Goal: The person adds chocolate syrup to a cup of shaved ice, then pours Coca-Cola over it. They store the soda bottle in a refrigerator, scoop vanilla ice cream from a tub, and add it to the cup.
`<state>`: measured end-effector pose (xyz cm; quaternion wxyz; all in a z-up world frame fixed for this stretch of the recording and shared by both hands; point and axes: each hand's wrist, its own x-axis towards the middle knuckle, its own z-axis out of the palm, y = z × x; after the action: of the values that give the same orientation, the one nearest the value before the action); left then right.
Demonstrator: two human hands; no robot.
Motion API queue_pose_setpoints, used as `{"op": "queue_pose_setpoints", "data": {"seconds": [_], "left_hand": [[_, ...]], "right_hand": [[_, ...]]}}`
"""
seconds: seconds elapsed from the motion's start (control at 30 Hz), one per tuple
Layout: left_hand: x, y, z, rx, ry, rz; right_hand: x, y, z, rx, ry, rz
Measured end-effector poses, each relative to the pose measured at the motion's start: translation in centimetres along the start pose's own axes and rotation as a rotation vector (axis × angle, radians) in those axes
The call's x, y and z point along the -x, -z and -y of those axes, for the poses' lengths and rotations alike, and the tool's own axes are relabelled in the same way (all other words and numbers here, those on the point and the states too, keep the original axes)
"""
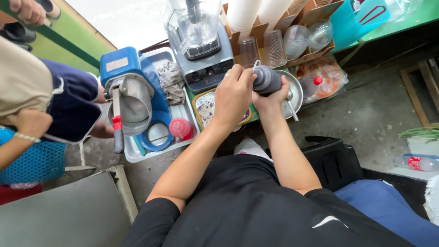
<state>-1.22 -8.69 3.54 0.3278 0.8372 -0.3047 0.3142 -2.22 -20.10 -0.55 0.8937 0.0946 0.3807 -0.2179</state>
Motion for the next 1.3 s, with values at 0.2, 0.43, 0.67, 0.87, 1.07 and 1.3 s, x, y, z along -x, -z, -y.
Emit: {"op": "queue_pose_setpoints", "data": {"seconds": [0.2, 0.43, 0.67, 0.87, 1.07, 1.3], "left_hand": [[-0.4, 2.0, -1.0, 0.809, 0.287, 0.243], [-0.8, 0.3, -0.3, 0.713, 0.396, -0.051], [-2.0, 2.1, -0.9, 0.505, 0.41, -0.14], [-1.9, 1.4, -1.7, 0.427, 0.458, -0.131], [-2.1, 1.5, -2.7, 0.41, 0.497, -0.121], [-2.8, 1.6, -4.7, 0.494, 0.532, -0.1]], "right_hand": [[0.6, -1.7, 1.2, 0.288, -0.107, 0.032], [-1.6, -0.5, 2.2, 0.771, -0.495, 0.429], [-19.4, -4.7, 11.7, 2.111, 1.104, 0.231], [-20.5, -8.3, 10.4, 2.288, 0.951, 0.253], [-5.7, -15.5, 13.4, 1.677, 1.255, 0.627], [-8.5, -27.3, 12.7, 1.387, 1.741, 1.079]]}}
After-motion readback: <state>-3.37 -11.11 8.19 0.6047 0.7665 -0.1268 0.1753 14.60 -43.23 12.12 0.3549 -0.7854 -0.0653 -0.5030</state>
